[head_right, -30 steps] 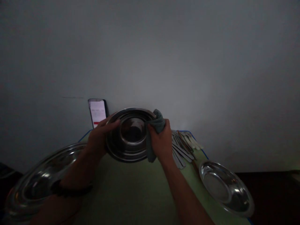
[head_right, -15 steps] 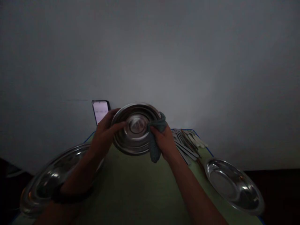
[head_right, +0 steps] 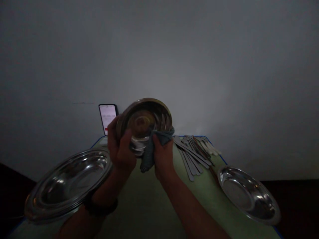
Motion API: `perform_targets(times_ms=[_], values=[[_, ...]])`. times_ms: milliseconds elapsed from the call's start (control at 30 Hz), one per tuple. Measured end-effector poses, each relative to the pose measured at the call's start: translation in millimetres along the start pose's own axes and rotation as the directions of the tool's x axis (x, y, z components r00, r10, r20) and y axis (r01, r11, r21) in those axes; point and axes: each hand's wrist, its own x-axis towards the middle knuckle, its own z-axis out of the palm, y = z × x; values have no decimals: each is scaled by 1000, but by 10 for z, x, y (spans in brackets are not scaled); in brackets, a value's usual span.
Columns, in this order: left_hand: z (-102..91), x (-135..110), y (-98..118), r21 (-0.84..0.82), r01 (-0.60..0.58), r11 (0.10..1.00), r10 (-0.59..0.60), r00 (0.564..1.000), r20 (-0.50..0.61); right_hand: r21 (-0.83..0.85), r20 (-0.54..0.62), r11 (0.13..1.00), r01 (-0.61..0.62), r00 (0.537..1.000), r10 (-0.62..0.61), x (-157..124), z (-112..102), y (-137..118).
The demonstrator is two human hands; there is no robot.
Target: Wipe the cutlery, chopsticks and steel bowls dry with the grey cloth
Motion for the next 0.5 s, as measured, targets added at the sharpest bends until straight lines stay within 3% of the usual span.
perform_targets(times_ms=[67, 133, 233, 300, 367, 433, 500], values=[[-50, 40, 21, 84, -98, 992, 84, 985, 150, -31, -5, 998, -54, 999, 54, 58, -54, -31], [-134, 140, 55, 128, -94, 987, 55, 958, 283, -101, -19, 994, -43, 999, 42, 168, -165, -107], [-269, 317, 103, 148, 180, 972, -223, 906, 359, -260, 123, 959, 110, 989, -80, 314, -326, -281], [-334, 390, 123, 59, 386, 921, -375, 831, 411, -358, 276, 909, 215, 954, -118, 350, -373, -400], [-369, 416, 130, -43, 523, 851, -452, 773, 446, -416, 343, 870, 264, 932, -119, 336, -366, -484], [-379, 413, 122, -103, 574, 812, -488, 766, 419, -438, 294, 859, 266, 945, -143, 289, -320, -502], [-373, 402, 99, -117, 573, 811, -507, 789, 348, -437, 182, 863, 252, 965, -190, 223, -251, -448]])
